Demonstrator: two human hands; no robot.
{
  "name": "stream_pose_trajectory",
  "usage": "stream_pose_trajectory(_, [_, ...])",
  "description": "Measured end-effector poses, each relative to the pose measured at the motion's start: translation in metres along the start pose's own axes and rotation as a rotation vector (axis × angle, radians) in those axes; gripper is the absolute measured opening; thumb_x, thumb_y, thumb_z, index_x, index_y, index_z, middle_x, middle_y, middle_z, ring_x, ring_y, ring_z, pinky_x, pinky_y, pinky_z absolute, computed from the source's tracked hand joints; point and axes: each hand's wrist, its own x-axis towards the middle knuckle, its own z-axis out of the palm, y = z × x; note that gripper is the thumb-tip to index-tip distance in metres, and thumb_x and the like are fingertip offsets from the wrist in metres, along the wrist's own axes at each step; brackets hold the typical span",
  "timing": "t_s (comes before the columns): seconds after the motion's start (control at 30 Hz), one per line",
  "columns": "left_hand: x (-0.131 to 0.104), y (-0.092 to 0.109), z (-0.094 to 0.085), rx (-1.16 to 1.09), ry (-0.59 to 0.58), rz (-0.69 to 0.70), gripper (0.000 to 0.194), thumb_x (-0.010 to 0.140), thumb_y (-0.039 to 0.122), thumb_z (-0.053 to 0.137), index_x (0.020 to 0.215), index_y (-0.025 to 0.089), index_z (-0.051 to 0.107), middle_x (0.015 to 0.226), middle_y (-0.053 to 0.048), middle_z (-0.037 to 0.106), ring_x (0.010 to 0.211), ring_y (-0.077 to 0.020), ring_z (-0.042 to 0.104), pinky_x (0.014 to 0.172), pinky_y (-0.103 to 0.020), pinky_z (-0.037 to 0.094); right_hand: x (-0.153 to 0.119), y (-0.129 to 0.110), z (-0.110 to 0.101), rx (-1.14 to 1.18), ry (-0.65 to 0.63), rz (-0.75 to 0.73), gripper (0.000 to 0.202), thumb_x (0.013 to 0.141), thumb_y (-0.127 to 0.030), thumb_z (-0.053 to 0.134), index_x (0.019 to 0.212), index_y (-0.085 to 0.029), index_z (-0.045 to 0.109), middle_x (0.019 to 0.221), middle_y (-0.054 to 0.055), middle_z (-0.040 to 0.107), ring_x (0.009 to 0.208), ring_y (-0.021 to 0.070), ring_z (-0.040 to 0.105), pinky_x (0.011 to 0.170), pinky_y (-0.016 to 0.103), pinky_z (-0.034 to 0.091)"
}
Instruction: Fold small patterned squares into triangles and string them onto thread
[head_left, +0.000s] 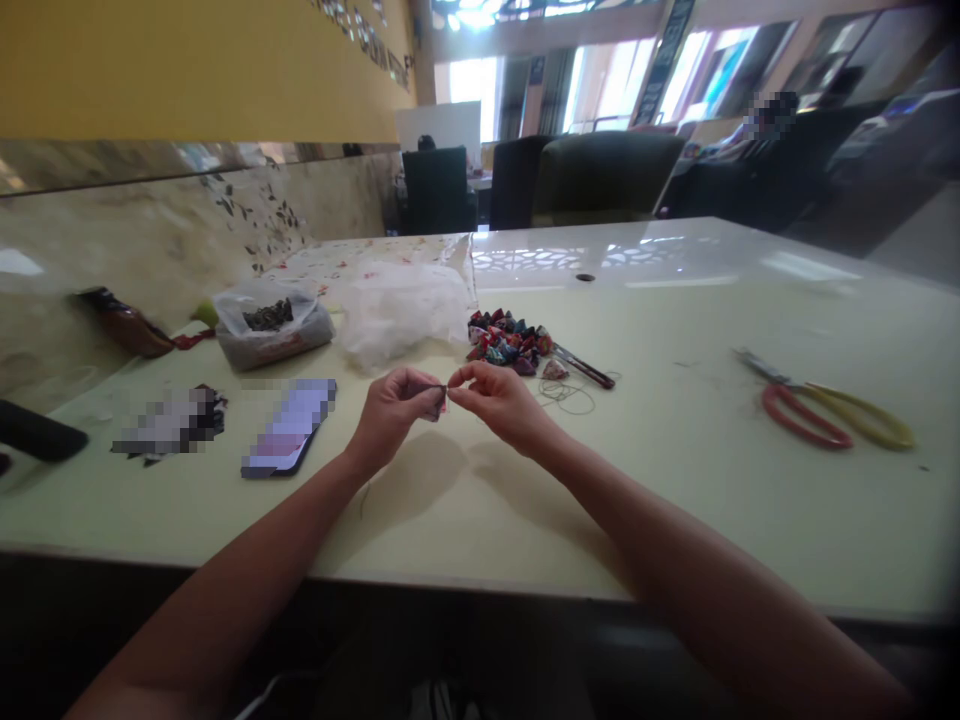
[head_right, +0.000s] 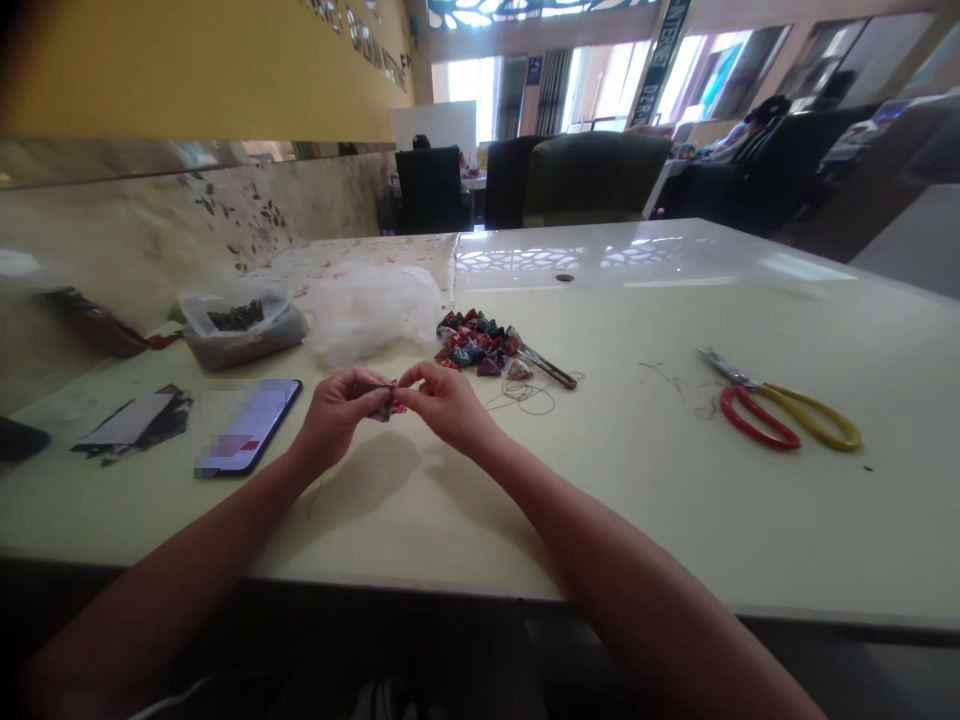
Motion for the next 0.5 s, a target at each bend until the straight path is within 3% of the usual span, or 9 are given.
stream_pose_trajectory(0.23, [-0.002,-0.009,0.003,0.011,-0.038,0.020,0.032,0.067,0.036,0.086,0.077,0.014,0.065,0.068,-0.002,0.068,0.057,-0.0114,0.062,0.057,-0.025,0.053,-0.002,0.000,0.000,-0.085,0.003,-0.065,0.020,0.082,-0.035,0.063,0.072,-0.017,0.059,0.067,-0.001,0.055,0.064,0.0113,0.045,0.060,0.025,0.034])
stream_pose_trajectory(0.5, [-0.002,-0.022,0.008,-0.075,-0.119,0.006,0.033,0.073,0.038,0.082,0.079,0.014,0.059,0.064,0.000,0.063,0.055,-0.0104,0.059,0.054,-0.024,0.049,-0.008,0.005,0.003,-0.294,0.045,-0.096,0.018,0.082,-0.034,0.058,0.071,-0.019,0.057,0.058,-0.002,0.050,0.054,0.0113,0.041,0.052,0.025,0.031])
